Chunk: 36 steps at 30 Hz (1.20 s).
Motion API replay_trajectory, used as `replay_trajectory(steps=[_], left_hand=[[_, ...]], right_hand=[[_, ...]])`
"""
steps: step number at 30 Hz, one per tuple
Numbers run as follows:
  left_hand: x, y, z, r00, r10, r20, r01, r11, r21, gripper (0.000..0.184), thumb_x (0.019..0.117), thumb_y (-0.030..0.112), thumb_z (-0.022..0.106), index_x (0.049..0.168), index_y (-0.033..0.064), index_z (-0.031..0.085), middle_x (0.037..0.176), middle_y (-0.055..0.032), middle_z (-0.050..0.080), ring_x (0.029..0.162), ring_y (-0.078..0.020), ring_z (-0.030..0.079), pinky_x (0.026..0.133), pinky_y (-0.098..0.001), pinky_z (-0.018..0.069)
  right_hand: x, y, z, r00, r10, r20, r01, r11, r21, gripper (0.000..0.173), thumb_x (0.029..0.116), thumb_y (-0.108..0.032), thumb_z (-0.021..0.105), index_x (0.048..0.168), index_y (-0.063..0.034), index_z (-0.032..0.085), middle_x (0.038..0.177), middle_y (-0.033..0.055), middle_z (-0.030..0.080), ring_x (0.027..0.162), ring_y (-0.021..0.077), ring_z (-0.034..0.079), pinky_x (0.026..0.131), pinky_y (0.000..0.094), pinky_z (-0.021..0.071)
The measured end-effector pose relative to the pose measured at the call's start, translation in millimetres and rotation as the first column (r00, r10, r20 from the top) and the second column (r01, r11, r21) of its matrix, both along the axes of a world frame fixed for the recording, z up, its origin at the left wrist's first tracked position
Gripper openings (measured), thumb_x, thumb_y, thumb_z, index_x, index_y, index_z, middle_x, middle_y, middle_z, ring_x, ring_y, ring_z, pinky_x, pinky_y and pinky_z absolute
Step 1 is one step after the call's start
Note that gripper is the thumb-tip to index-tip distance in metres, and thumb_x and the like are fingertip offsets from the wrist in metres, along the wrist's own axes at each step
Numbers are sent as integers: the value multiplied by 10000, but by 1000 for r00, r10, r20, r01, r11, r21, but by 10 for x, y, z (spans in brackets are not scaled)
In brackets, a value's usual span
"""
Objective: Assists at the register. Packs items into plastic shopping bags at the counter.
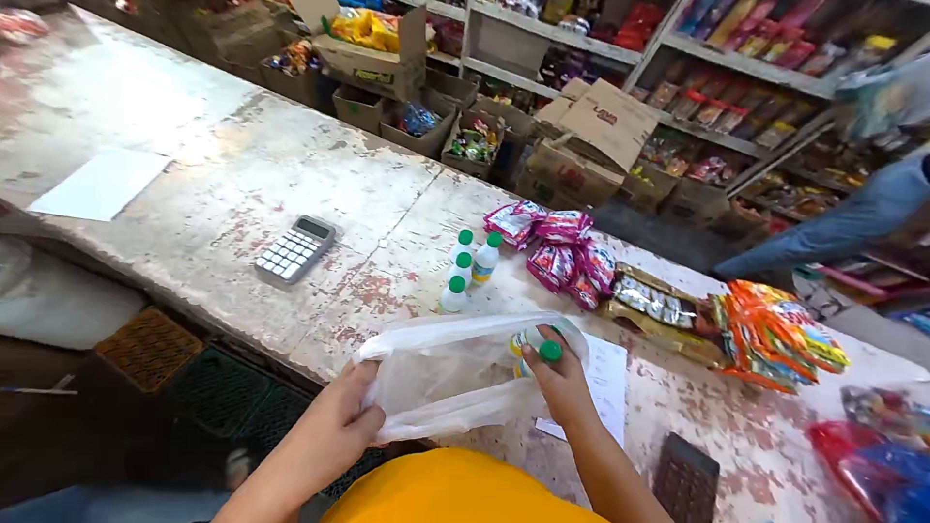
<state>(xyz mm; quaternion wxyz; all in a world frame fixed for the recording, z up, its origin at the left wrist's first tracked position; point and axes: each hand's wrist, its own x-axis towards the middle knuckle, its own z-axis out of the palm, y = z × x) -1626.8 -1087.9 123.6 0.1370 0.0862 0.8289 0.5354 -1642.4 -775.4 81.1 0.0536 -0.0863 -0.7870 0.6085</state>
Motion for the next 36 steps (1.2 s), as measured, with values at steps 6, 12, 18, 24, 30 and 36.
replay_trajectory(steps=[6, 12, 18, 24, 30, 36], left_hand=[[-77, 31, -7, 1000, -12, -20, 10, 995, -100, 518, 794, 170, 561, 1296, 58, 616, 1298, -152, 603, 1034, -142, 674, 821, -370, 587], [-152, 15, -53, 1000, -19, -16, 18, 996, -87, 535, 796, 171, 564, 1318, 63, 603, 1308, -147, 603, 1049, -127, 672, 826, -351, 586], [-198, 10, -87, 999, -22, -35, 20, 998, -66, 597, 790, 166, 557, 1378, 66, 576, 1346, -137, 592, 1128, -114, 643, 891, -334, 565], [-224, -63, -140, 999, -40, -25, 39, 999, -31, 576, 797, 157, 558, 1366, 74, 585, 1360, -136, 581, 1118, -110, 647, 885, -325, 569], [-256, -54, -174, 998, -51, -28, 50, 998, -27, 599, 802, 169, 555, 1391, 63, 567, 1361, -148, 582, 1136, -127, 641, 900, -341, 563], [-269, -89, -200, 999, -33, -40, 31, 999, -28, 570, 792, 165, 562, 1350, 50, 588, 1336, -154, 594, 1114, -145, 651, 887, -371, 567]], right_hand=[[-57, 28, -147, 998, 31, -63, -24, 995, 96, 525, 946, -172, 670, 1381, 93, 539, 1263, 187, 651, 1092, 76, 650, 947, 229, 537], [-41, -11, -80, 990, -2, -143, 5, 1000, 21, 276, 934, -142, 684, 1152, 21, 641, 1067, 16, 659, 915, -35, 607, 799, 146, 519], [-84, -107, -45, 998, 29, -59, -19, 986, 164, 337, 891, -250, 752, 1123, -11, 698, 1258, 193, 622, 1186, 212, 573, 972, 328, 500], [-99, -54, 81, 990, 91, 109, -125, 920, 371, 446, 935, -264, 729, 1240, 55, 667, 1169, 241, 669, 1013, 238, 655, 897, 368, 536], [-80, -171, 86, 988, 154, -21, -140, 940, 313, 421, 911, -243, 732, 1232, 29, 705, 1272, 252, 634, 1109, 204, 621, 927, 297, 517], [-135, -238, -98, 957, 289, -42, -268, 926, 264, 391, 909, -237, 741, 1218, 1, 719, 1379, 262, 535, 1178, 144, 598, 912, 219, 541]])
